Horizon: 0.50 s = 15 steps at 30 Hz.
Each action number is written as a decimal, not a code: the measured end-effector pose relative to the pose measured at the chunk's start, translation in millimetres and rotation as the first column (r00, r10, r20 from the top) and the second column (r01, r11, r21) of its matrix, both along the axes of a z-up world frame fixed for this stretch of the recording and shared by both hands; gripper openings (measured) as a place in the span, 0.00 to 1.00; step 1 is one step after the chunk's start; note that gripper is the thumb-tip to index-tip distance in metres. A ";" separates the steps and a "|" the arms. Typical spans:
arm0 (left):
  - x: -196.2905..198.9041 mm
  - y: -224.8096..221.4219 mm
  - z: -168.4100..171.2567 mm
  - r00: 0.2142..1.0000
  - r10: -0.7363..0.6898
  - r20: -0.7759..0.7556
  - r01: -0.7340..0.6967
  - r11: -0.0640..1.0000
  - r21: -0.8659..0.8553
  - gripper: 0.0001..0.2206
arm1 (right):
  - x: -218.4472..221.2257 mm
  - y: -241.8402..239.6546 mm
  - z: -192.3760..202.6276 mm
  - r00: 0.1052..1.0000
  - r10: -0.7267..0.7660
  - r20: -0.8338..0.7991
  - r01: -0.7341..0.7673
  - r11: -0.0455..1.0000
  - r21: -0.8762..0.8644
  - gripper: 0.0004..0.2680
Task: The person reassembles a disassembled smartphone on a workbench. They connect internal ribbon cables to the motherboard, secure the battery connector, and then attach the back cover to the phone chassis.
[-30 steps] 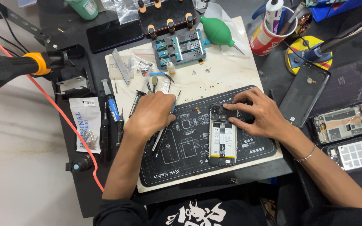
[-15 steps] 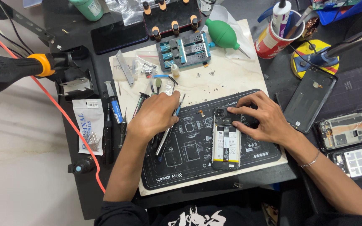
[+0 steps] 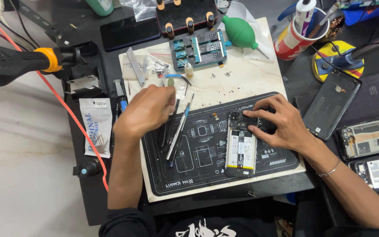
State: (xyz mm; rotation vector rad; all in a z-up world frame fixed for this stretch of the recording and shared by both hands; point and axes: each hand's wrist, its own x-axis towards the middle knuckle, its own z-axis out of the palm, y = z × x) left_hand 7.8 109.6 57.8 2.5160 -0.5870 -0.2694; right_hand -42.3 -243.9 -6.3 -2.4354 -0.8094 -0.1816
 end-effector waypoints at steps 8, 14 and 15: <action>-3.2 -13.6 9.3 0.979 0.102 -0.174 -0.051 0.961 0.273 0.11 | -0.2 1.0 -0.3 1.000 0.003 0.022 -0.003 1.000 0.013 0.14; -7.3 -36.9 -14.7 0.995 -0.007 -0.104 0.044 0.932 0.359 0.20 | 0.2 0.1 -0.8 1.000 0.003 0.013 -0.003 1.000 0.010 0.14; -7.1 -38.3 -19.0 0.995 -0.013 -0.103 0.049 0.933 0.356 0.20 | -0.2 -0.2 -1.2 1.000 0.005 0.022 -0.005 1.000 0.012 0.14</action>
